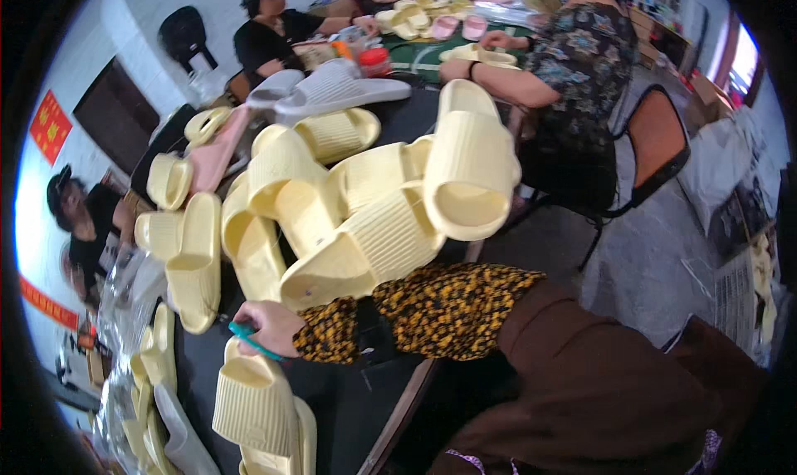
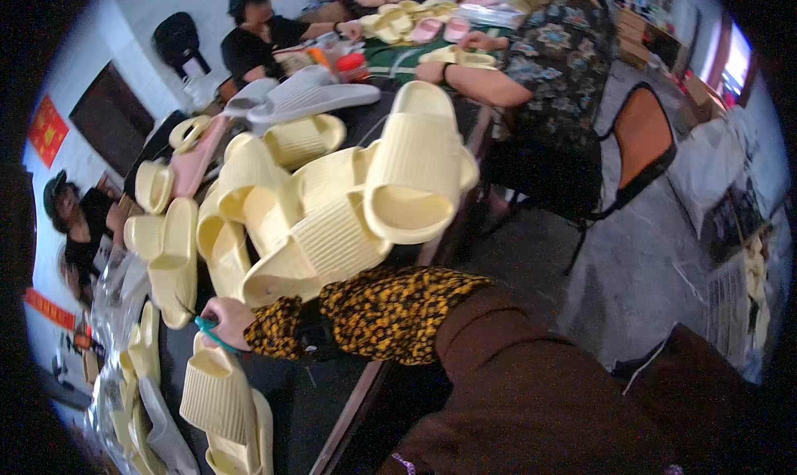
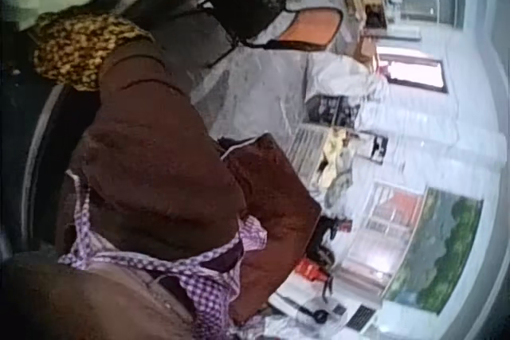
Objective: Trimming excess material from rubber sandals using scissors.
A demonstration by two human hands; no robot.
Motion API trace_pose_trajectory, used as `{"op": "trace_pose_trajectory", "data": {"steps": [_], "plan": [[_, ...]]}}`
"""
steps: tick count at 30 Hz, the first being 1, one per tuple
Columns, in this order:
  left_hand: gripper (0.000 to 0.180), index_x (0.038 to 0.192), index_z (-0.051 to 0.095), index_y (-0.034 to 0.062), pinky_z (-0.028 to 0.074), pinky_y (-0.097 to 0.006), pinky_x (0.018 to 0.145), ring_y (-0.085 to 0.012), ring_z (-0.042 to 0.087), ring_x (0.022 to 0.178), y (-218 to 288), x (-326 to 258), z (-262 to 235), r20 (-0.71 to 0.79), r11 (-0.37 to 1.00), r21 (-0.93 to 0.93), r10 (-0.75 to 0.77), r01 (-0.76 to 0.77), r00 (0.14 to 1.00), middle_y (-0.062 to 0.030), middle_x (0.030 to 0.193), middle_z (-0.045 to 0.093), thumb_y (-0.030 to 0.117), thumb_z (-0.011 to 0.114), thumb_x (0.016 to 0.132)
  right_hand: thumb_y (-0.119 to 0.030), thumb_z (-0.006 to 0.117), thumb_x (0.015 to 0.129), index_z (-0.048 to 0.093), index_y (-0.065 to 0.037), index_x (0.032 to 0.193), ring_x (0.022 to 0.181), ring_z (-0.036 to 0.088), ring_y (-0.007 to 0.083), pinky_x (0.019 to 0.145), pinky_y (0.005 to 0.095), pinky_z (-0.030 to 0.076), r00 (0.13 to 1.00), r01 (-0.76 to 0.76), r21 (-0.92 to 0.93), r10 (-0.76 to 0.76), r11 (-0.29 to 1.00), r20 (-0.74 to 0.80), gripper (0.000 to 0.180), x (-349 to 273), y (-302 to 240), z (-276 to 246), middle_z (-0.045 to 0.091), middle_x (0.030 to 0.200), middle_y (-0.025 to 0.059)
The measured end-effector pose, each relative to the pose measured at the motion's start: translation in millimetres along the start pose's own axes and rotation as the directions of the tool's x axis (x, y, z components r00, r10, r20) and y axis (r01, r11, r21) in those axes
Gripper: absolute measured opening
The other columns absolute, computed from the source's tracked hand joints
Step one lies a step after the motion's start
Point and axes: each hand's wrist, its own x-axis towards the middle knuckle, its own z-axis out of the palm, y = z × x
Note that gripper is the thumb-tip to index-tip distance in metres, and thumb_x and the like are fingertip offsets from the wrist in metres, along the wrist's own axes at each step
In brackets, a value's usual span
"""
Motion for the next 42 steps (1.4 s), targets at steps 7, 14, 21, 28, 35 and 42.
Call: {"op": "trace_pose_trajectory", "data": {"steps": [7,14,21,28,35,42], "plan": [[0.028,0.112,0.052,-0.0060,0.043,-0.043,0.088,-0.0364,0.052,0.107,6.6,-5.2,11.1,0.099,0.655,0.266,0.711,-0.707,0.696,-0.0279,0.118,0.050,0.009,0.051,0.089,-0.023,0.071,0.068,0.056,0.003,0.100,0.079,0.058,0.0168,0.073,0.0287,0.046,0.998,-0.018,0.138,0.026,0.990,-0.054,0.044,6.1,-8.4,-0.9,0.061,0.086,0.0108],[0.022,0.101,0.058,-0.0021,0.046,-0.038,0.075,-0.0296,0.057,0.087,-1.7,57.5,-34.7,-0.195,0.805,-0.390,0.402,-0.447,0.894,-0.0188,0.099,0.058,0.009,0.060,0.082,-0.033,0.063,0.082,0.049,0.004,0.107,0.063,0.056,0.0110,0.052,0.0239,0.047,0.999,-0.042,0.524,0.043,0.850,0.010,0.046,1.8,-18.3,-4.3,0.057,0.077,0.0076],[0.017,0.095,0.059,0.0000,0.044,-0.037,0.063,-0.0246,0.055,0.074,42.9,83.9,-65.3,-0.185,0.793,-0.508,0.281,-0.336,0.942,-0.0133,0.088,0.058,0.010,0.059,0.082,-0.034,0.058,0.085,0.046,0.002,0.104,0.047,0.053,0.0114,0.032,0.0246,0.041,0.985,-0.160,0.704,0.161,0.692,0.066,0.042,-1.6,-26.1,-3.5,0.053,0.068,0.0065],[0.012,0.089,0.060,0.0022,0.042,-0.035,0.051,-0.0196,0.054,0.062,101.4,89.0,-52.1,-0.131,0.761,-0.616,0.153,-0.201,0.980,-0.0078,0.077,0.058,0.012,0.059,0.082,-0.035,0.058,0.084,0.045,0.001,0.106,0.044,0.053,0.0128,0.031,0.0259,0.043,0.960,-0.278,0.615,0.231,0.738,0.156,0.044,-6.5,-13.4,6.0,0.052,0.066,0.0069],[0.052,0.134,0.032,0.0007,0.042,-0.037,0.095,-0.0267,0.049,0.114,232.7,46.0,113.1,0.115,0.704,-0.579,0.569,-0.410,0.814,-0.0160,0.128,0.045,0.021,0.046,0.087,-0.035,0.060,0.083,0.044,0.001,0.107,0.043,0.052,0.0135,0.030,0.0269,0.042,0.940,-0.340,0.581,0.238,0.740,0.246,0.046,-6.8,-19.0,11.4,0.051,0.065,0.0072],[0.048,0.132,0.032,-0.0002,0.047,-0.032,0.076,-0.0214,0.055,0.095,282.1,75.5,241.5,0.378,0.765,-0.579,0.559,-0.282,0.738,-0.0120,0.113,0.052,0.012,0.049,0.088,-0.032,0.053,0.086,0.040,-0.002,0.112,0.046,0.055,0.0155,0.031,0.0286,0.042,0.910,-0.401,0.505,0.268,0.765,0.317,0.042,-6.5,-18.1,13.3,0.051,0.065,0.0076]]}}
